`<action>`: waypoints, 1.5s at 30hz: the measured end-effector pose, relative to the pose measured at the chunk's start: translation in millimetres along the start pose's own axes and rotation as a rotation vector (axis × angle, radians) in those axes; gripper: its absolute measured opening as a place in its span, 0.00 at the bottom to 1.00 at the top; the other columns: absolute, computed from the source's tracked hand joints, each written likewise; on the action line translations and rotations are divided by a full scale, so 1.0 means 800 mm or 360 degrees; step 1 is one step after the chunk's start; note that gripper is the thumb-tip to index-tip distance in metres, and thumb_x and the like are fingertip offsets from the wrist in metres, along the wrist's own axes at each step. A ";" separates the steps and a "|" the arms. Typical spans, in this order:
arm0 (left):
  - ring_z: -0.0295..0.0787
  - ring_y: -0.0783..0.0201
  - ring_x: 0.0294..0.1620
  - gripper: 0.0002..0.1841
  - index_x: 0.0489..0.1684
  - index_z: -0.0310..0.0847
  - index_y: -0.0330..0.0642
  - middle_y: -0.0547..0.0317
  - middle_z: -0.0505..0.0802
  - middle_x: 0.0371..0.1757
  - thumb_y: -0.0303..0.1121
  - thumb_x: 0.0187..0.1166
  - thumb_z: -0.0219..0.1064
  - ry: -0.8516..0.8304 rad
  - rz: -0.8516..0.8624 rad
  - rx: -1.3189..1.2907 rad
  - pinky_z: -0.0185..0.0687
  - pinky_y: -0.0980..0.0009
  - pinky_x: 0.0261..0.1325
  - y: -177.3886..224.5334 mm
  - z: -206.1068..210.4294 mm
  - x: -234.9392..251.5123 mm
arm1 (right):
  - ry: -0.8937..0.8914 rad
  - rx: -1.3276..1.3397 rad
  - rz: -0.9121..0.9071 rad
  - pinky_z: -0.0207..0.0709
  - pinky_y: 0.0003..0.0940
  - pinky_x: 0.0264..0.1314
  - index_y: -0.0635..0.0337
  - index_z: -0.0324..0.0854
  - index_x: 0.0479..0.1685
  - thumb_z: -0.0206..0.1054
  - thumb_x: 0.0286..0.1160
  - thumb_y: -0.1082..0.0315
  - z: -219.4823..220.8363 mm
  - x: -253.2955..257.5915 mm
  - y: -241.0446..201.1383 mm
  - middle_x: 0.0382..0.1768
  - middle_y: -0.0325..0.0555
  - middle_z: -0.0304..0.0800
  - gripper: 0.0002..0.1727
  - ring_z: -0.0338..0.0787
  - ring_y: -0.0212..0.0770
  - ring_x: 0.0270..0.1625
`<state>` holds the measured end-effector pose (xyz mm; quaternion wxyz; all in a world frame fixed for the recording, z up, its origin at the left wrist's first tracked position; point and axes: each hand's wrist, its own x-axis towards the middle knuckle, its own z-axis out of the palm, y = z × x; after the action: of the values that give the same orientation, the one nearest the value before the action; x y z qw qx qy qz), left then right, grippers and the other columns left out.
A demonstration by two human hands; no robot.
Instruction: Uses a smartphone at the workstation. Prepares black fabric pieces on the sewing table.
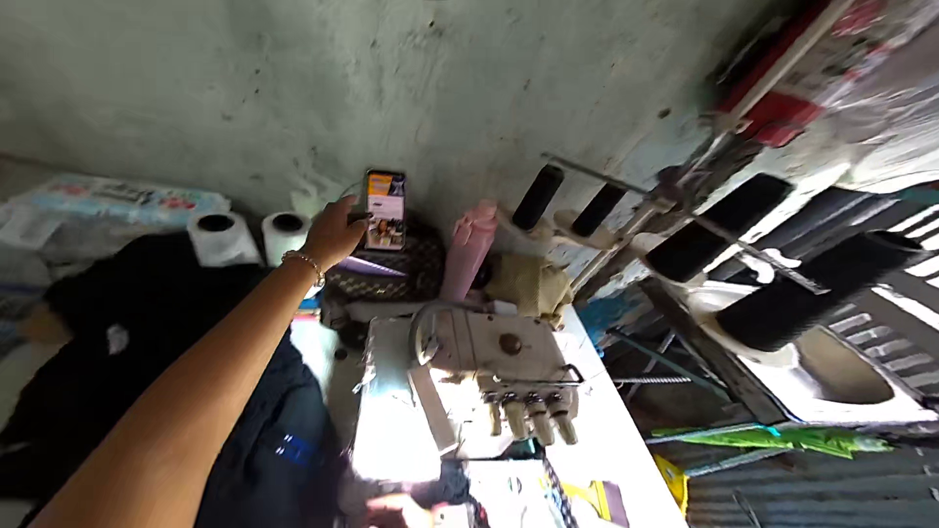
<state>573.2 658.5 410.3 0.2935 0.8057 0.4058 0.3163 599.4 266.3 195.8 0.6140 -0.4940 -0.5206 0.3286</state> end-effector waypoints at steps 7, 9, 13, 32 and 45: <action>0.82 0.51 0.74 0.23 0.76 0.74 0.37 0.45 0.84 0.75 0.39 0.88 0.56 0.0237 0.0316 -0.0029 0.77 0.49 0.75 -0.049 -0.117 -0.229 | -0.0316 -0.0762 -0.0550 0.83 0.45 0.72 0.65 0.89 0.59 0.60 0.74 0.80 0.089 0.067 -0.053 0.62 0.56 0.92 0.18 0.91 0.52 0.68; 0.84 0.51 0.71 0.23 0.73 0.74 0.33 0.42 0.85 0.73 0.41 0.87 0.56 0.0334 0.0230 -0.0019 0.79 0.50 0.72 -0.074 -0.148 -0.286 | -0.0479 -0.1030 -0.0199 0.76 0.54 0.78 0.65 0.84 0.70 0.61 0.74 0.81 0.111 0.109 -0.050 0.70 0.63 0.85 0.23 0.84 0.61 0.74; 0.88 0.51 0.64 0.28 0.66 0.78 0.28 0.37 0.89 0.64 0.47 0.86 0.53 0.0450 0.0049 0.0173 0.81 0.50 0.66 -0.115 -0.200 -0.365 | -0.0562 -0.1311 0.0276 0.69 0.62 0.78 0.69 0.82 0.72 0.60 0.75 0.84 0.139 0.150 -0.031 0.69 0.74 0.81 0.24 0.79 0.73 0.74; 0.85 0.28 0.51 0.18 0.48 0.87 0.33 0.33 0.90 0.47 0.41 0.83 0.61 0.0629 0.0216 0.0621 0.74 0.30 0.51 -0.128 -0.143 -0.351 | -0.0705 -0.1342 0.0328 0.82 0.58 0.63 0.61 0.87 0.60 0.69 0.73 0.73 0.106 0.125 -0.087 0.64 0.62 0.84 0.16 0.88 0.60 0.64; 0.91 0.48 0.49 0.18 0.67 0.75 0.28 0.35 0.90 0.54 0.33 0.89 0.54 0.0436 -0.0206 -0.0038 0.86 0.47 0.51 -0.095 -0.212 -0.368 | -0.0093 -0.1205 -0.0556 0.83 0.61 0.50 0.67 0.80 0.64 0.61 0.87 0.67 0.094 0.335 -0.330 0.46 0.60 0.92 0.15 0.93 0.58 0.47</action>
<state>272.3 486.3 381.2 0.2647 0.7236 0.4894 0.4083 562.9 454.4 528.1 0.4206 -0.5795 -0.6978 0.0188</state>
